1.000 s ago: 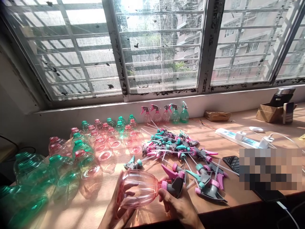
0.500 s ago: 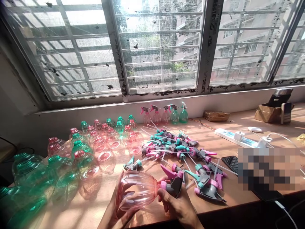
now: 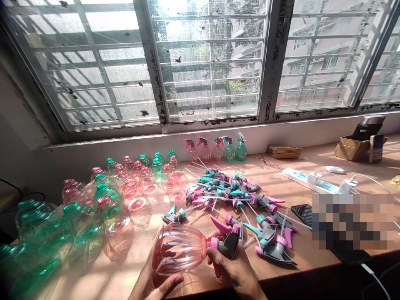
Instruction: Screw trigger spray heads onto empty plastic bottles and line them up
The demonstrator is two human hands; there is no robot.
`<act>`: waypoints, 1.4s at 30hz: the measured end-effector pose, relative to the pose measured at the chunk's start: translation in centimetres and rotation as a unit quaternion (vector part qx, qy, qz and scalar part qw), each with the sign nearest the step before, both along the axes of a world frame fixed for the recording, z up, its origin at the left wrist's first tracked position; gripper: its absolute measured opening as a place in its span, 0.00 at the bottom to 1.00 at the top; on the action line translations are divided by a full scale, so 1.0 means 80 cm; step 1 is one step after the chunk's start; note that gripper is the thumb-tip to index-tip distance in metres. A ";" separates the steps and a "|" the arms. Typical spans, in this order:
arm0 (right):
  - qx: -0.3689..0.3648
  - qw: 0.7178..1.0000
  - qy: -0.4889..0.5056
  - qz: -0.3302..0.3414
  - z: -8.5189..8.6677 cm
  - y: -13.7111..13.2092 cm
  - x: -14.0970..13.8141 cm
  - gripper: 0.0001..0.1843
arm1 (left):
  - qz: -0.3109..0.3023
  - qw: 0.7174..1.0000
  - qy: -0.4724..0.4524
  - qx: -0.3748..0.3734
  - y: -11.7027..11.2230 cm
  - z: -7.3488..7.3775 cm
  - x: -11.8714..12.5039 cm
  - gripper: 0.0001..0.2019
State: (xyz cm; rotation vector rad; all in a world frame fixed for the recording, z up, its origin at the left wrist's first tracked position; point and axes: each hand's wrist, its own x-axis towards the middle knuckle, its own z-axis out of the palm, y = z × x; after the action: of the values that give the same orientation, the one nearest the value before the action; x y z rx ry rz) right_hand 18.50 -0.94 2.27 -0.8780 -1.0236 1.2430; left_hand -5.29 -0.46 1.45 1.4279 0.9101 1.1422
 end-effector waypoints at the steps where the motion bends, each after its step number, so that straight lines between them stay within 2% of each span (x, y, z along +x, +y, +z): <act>1: 0.000 1.000 0.004 -0.002 0.000 0.000 0.000 0.27 | 0.003 1.000 0.006 0.003 0.001 -0.001 0.000 0.53; 7: -0.003 1.000 0.002 -0.004 -0.002 0.001 0.000 0.28 | 0.030 0.999 -0.028 -0.012 0.004 -0.005 0.002 0.53; 10: -0.001 1.000 -0.007 -0.001 -0.002 0.001 0.001 0.28 | 0.029 0.999 -0.032 -0.030 0.004 0.001 0.007 0.55; 14: 0.003 1.000 -0.011 0.001 0.000 0.000 0.002 0.27 | 0.023 0.998 0.001 0.065 -0.001 0.015 0.012 0.58; 17: 0.004 1.000 -0.013 0.005 0.001 0.000 0.001 0.27 | 0.017 0.998 0.014 0.059 -0.003 0.018 0.011 0.53; 21: 0.004 1.000 0.004 -0.003 0.000 0.001 0.000 0.26 | 0.052 0.995 0.014 0.086 0.003 0.010 0.013 0.54; 23: 0.004 1.000 0.003 0.000 0.000 0.001 0.000 0.26 | 0.073 0.995 -0.004 0.074 0.010 0.006 0.015 0.51; 26: 0.004 1.000 -0.003 0.004 0.001 0.000 0.001 0.26 | 0.067 0.997 -0.028 0.005 0.018 0.002 0.015 0.40; 27: 0.004 1.000 -0.003 0.003 0.002 0.000 0.001 0.27 | 0.064 0.998 -0.025 0.001 0.019 0.002 0.014 0.42; 30: 0.001 1.000 0.001 0.007 0.002 0.000 0.001 0.27 | 0.050 0.997 -0.006 0.056 0.013 0.003 0.010 0.62; 31: -0.001 1.000 0.001 0.008 0.002 0.000 0.001 0.28 | 0.037 0.997 -0.006 0.062 0.010 0.003 0.008 0.65; 35: 0.002 1.000 0.001 0.005 -0.001 0.001 0.001 0.27 | -0.002 1.000 0.001 0.005 -0.002 0.006 0.002 0.55; 40: 0.007 1.000 0.030 0.003 -0.005 0.001 0.000 0.26 | 0.043 0.999 0.003 0.024 0.007 0.002 0.009 0.55; 42: 0.010 0.999 0.031 0.001 -0.005 0.001 -0.001 0.26 | 0.038 0.999 -0.022 0.010 0.012 -0.001 0.013 0.51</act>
State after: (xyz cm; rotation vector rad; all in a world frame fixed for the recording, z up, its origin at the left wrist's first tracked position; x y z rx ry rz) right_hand 18.46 -0.86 1.88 -0.8181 -0.9862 1.2511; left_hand -4.26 0.48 1.40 1.3876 0.9316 1.2385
